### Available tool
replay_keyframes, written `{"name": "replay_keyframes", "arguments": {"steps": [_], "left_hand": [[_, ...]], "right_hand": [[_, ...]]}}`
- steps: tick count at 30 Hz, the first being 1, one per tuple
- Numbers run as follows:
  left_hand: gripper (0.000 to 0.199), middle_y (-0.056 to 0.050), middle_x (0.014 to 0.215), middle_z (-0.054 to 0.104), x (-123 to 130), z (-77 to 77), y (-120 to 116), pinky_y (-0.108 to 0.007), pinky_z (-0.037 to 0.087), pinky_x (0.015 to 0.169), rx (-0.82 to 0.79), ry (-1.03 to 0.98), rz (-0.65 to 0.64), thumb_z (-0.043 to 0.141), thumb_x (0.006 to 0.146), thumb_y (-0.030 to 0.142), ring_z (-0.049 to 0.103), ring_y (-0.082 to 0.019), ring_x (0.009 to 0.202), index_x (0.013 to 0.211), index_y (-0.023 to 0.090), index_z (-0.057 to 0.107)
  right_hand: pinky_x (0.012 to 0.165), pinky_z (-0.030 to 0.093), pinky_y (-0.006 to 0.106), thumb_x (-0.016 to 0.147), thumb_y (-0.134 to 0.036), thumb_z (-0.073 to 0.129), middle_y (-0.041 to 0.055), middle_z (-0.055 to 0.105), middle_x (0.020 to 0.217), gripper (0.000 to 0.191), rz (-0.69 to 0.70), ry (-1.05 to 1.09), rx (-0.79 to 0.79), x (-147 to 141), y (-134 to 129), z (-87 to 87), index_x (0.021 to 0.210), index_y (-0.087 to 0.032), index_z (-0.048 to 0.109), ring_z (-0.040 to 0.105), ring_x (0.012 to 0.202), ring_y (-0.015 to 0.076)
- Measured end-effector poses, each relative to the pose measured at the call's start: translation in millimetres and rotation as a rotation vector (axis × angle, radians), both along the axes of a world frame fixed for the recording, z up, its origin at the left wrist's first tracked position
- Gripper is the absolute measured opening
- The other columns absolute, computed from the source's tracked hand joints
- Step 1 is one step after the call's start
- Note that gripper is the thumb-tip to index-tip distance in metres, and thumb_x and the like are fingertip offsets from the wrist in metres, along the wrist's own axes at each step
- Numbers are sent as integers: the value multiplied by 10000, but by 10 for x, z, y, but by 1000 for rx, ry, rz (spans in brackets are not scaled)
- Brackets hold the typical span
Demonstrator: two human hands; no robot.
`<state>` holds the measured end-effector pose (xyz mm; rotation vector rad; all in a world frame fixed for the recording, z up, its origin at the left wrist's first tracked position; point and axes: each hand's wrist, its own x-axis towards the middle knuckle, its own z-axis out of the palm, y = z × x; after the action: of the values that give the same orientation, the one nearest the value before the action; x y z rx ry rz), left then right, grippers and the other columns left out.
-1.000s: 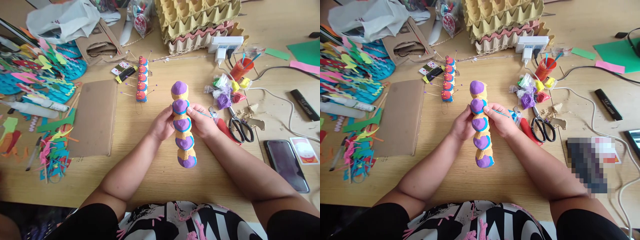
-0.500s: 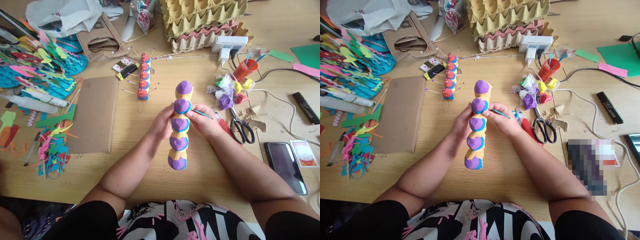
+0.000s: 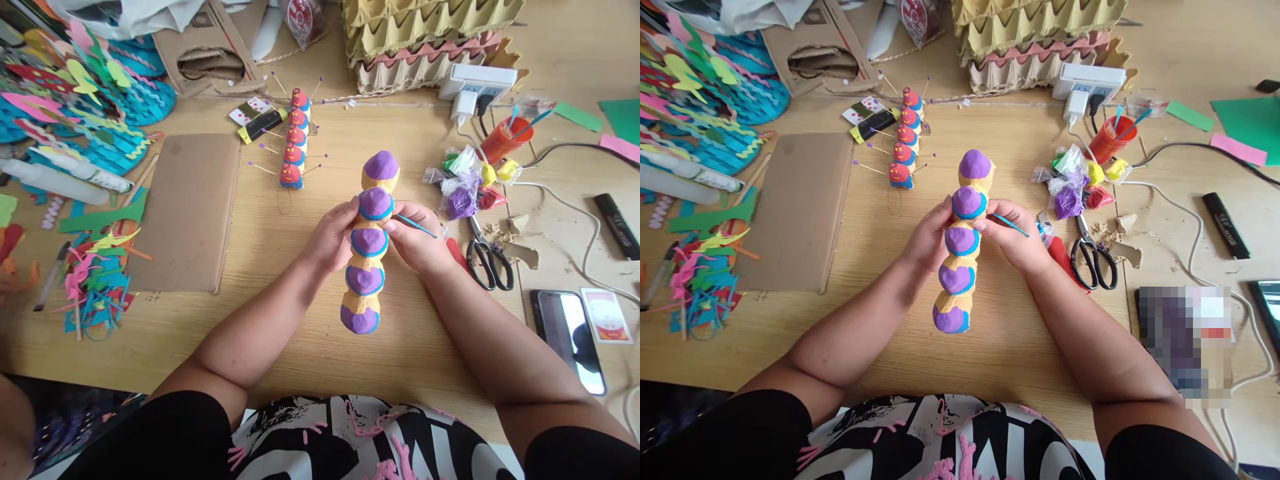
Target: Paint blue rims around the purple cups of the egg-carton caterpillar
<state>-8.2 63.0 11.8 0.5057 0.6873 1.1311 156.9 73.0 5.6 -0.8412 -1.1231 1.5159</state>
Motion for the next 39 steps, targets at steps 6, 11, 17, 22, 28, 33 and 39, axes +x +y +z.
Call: {"name": "replay_keyframes", "arguments": {"steps": [6,11,17,22,28,33,39], "left_hand": [[318,-64,955,812,11,27,-13,-478,604,915,-13,52,21,805,899,595,770,-346,1084,905,277,789],[280,-52,927,797,8,45,-22,-478,600,950,-29,19,23,757,952,556,767,-324,1085,913,280,779],[309,-79,899,792,8,34,-20,-446,606,865,14,43,6,757,941,565,766,-320,990,890,262,787],[351,-67,886,787,9,-32,1,-452,597,845,27,26,-2,801,882,624,753,-325,983,880,273,786],[343,-50,868,783,5,-2,-21,-430,576,853,44,36,-24,812,883,612,746,-295,954,867,270,786],[313,-17,818,760,14,27,-32,-356,565,833,42,0,3,874,856,549,744,-224,905,840,253,773],[307,-15,799,757,0,-1,-29,-315,534,722,46,10,23,888,861,492,699,-175,757,815,215,765]], "right_hand": [[779,608,321,699,-478,1014,-37,789,792,313,-41,-11,-30,-28,-15,21,747,-263,792,702,730,145],[861,656,388,708,-522,998,-25,787,785,326,32,86,-83,-62,-27,69,835,-283,817,742,759,186],[767,636,326,708,-516,996,-27,764,749,327,67,154,-125,-92,-38,119,788,-265,803,690,682,146],[786,647,383,717,-594,961,-18,752,753,386,53,153,-163,-89,-40,98,788,-278,751,711,715,190],[863,682,473,677,-689,925,23,798,788,467,107,125,-224,-88,-42,125,772,-277,726,791,884,288],[938,669,543,707,-705,888,39,819,856,458,142,133,-263,-69,-41,123,832,-292,737,802,964,327],[987,657,576,779,-704,830,50,833,951,450,138,97,-265,-73,-28,124,945,-296,737,802,1033,340]]}}
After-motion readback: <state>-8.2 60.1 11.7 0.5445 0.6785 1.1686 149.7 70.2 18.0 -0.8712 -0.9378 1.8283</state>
